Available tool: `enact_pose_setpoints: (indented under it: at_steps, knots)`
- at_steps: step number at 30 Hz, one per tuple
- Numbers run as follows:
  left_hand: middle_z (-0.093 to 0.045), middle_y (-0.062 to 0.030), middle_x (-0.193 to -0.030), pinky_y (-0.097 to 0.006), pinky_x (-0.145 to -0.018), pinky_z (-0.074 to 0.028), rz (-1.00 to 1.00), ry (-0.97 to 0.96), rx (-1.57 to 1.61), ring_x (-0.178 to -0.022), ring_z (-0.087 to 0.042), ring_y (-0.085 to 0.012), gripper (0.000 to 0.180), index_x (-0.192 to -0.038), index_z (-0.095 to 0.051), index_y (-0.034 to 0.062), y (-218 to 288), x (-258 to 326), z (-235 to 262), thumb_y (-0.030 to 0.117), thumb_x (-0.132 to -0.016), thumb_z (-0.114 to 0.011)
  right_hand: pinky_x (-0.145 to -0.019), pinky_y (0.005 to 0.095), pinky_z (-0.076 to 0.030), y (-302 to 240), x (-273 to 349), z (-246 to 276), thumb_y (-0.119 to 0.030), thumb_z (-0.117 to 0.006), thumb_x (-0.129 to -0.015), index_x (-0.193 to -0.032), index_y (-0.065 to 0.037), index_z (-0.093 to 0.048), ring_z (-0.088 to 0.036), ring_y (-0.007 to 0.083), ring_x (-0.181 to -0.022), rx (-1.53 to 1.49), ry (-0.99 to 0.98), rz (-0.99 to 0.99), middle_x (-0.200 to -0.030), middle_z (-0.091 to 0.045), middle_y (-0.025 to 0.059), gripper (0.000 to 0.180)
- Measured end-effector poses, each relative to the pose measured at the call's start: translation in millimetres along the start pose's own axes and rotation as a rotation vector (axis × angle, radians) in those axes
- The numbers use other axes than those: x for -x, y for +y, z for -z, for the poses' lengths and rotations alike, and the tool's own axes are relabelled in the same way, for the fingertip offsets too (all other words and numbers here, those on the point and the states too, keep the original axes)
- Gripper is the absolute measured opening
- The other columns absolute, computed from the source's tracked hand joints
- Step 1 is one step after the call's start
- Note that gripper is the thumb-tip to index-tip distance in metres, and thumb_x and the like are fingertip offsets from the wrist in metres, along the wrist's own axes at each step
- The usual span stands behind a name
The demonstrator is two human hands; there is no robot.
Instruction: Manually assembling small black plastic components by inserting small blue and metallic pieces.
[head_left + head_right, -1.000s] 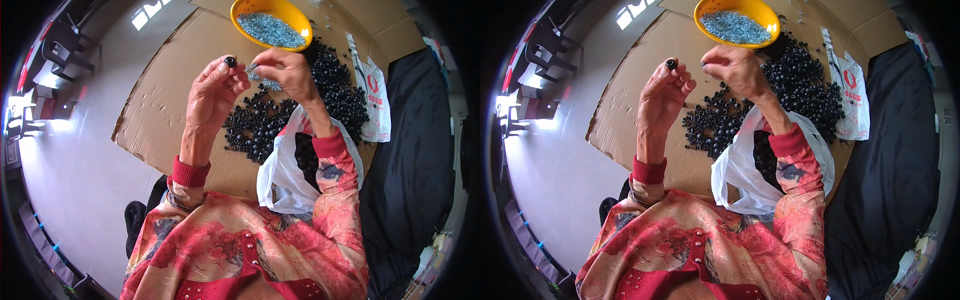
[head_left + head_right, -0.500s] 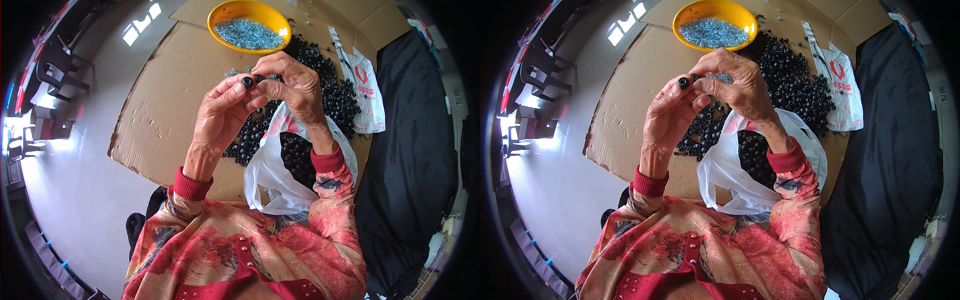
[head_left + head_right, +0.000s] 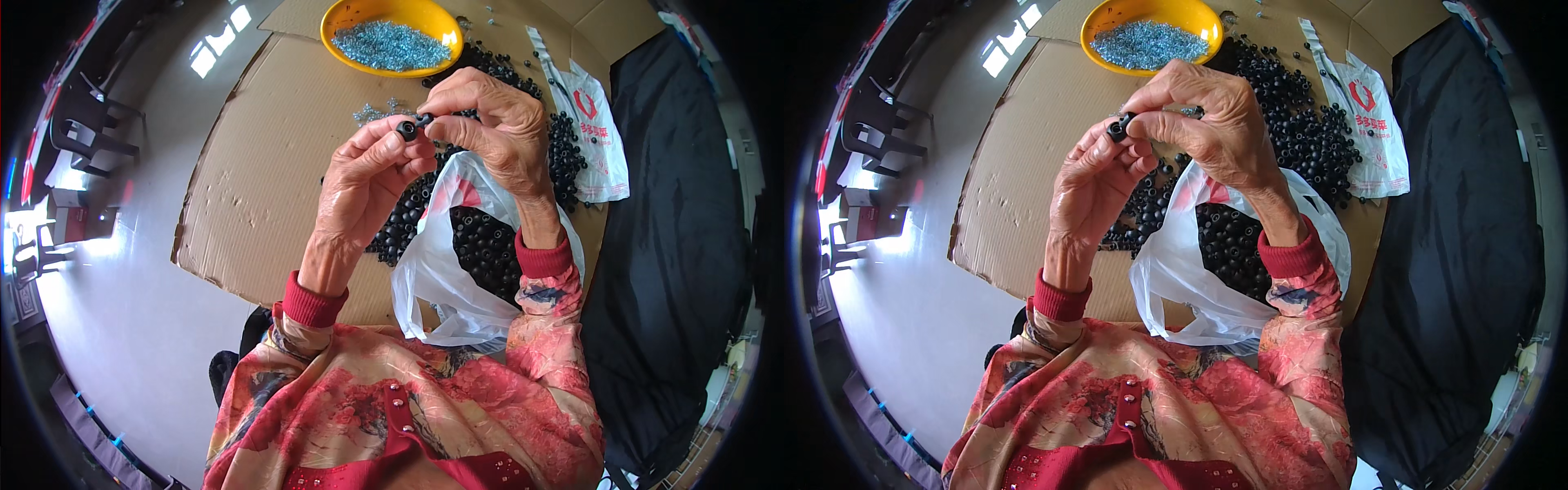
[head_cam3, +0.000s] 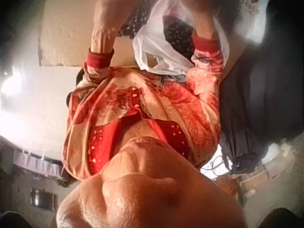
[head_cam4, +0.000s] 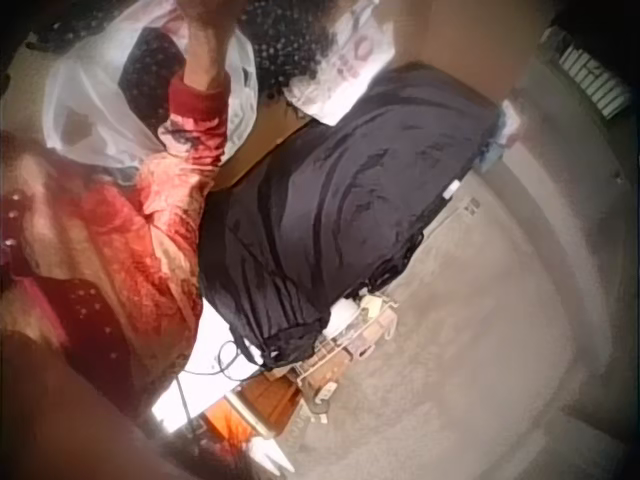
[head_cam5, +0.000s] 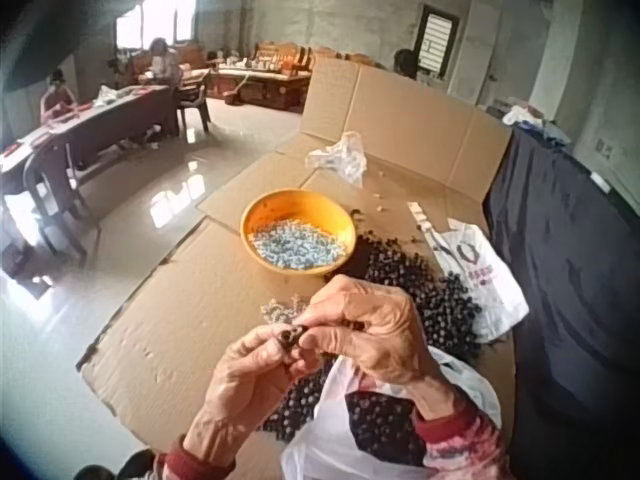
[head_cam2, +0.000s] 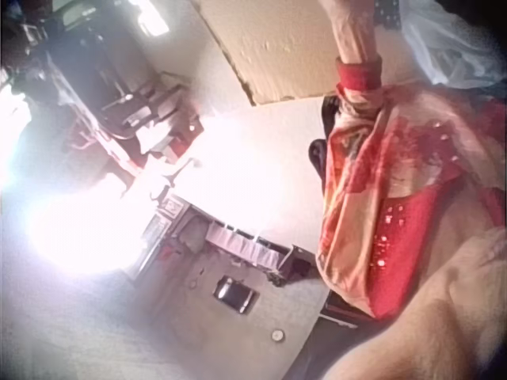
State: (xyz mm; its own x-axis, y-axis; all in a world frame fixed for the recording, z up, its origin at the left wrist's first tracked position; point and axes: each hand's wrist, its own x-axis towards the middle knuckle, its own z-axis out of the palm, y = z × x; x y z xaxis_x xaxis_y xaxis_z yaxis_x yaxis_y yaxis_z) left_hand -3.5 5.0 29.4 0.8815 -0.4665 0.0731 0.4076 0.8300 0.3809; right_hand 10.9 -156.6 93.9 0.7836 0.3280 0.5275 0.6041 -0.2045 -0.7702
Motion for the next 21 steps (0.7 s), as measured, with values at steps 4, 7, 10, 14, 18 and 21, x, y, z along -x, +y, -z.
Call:
enact_pose_setpoints:
  at_steps: [4, 7, 10, 14, 18, 21]
  knots:
    - [-0.063, -0.0102, -0.088, -0.031, -0.077, -0.052, -0.017, 0.024, -0.062, -0.079, -0.062, -0.0182, 0.021, -0.103, -0.057, -0.0016, -1, -1, -1, 0.009, -0.085, -0.058, -0.066, 0.0248, -0.048, 3, 2, 0, -0.005, -0.069, -0.072, -0.082, -0.002, -0.065, -0.060, 0.0119, -0.072, -0.045, 0.018, -0.059, -0.077, -0.063, 0.0054, 0.011]
    - [-0.063, -0.0102, -0.088, -0.030, -0.075, -0.051, -0.050, 0.051, -0.124, -0.077, -0.061, -0.0172, 0.020, -0.101, -0.058, -0.0012, 1, 1, -3, 0.010, -0.084, -0.059, -0.066, 0.0246, -0.048, 3, 1, -1, -0.004, -0.069, -0.071, -0.081, -0.002, -0.065, -0.059, 0.0117, -0.070, 0.011, 0.005, -0.030, -0.076, -0.063, 0.0056, 0.010]
    - [-0.062, -0.0097, -0.087, -0.029, -0.074, -0.051, -0.056, 0.073, -0.177, -0.075, -0.061, -0.0167, 0.020, -0.100, -0.059, -0.0012, 1, 1, -3, 0.009, -0.083, -0.060, -0.065, 0.0245, -0.047, -1, 2, -3, -0.003, -0.069, -0.071, -0.080, -0.002, -0.065, -0.059, 0.0114, -0.070, 0.019, 0.002, -0.071, -0.075, -0.063, 0.0051, 0.010]
    - [-0.062, -0.0083, -0.086, -0.029, -0.072, -0.051, -0.087, 0.108, -0.209, -0.074, -0.060, -0.0156, 0.018, -0.098, -0.060, -0.0008, -1, 2, -4, 0.006, -0.081, -0.062, -0.064, 0.0252, -0.048, -4, 2, -3, -0.005, -0.069, -0.071, -0.080, -0.003, -0.064, -0.059, 0.0124, -0.069, 0.101, -0.017, -0.068, -0.075, -0.062, 0.0046, 0.011]
    - [-0.062, -0.0084, -0.086, -0.029, -0.071, -0.051, -0.081, 0.119, -0.228, -0.074, -0.060, -0.0157, 0.018, -0.097, -0.060, -0.0004, -1, 3, -4, 0.007, -0.081, -0.062, -0.063, 0.0258, -0.047, -5, 2, -2, -0.005, -0.070, -0.070, -0.080, -0.004, -0.063, -0.059, 0.0137, -0.070, 0.189, -0.039, -0.034, -0.075, -0.062, 0.0046, 0.012]
    - [-0.062, -0.0086, -0.086, -0.029, -0.071, -0.051, -0.093, 0.132, -0.242, -0.074, -0.060, -0.0158, 0.019, -0.098, -0.060, -0.0002, -1, 3, -3, 0.008, -0.081, -0.063, -0.064, 0.0265, -0.046, -6, 1, -1, -0.005, -0.070, -0.070, -0.081, -0.004, -0.064, -0.059, 0.0145, -0.070, 0.212, -0.053, -0.031, -0.076, -0.062, 0.0045, 0.012]
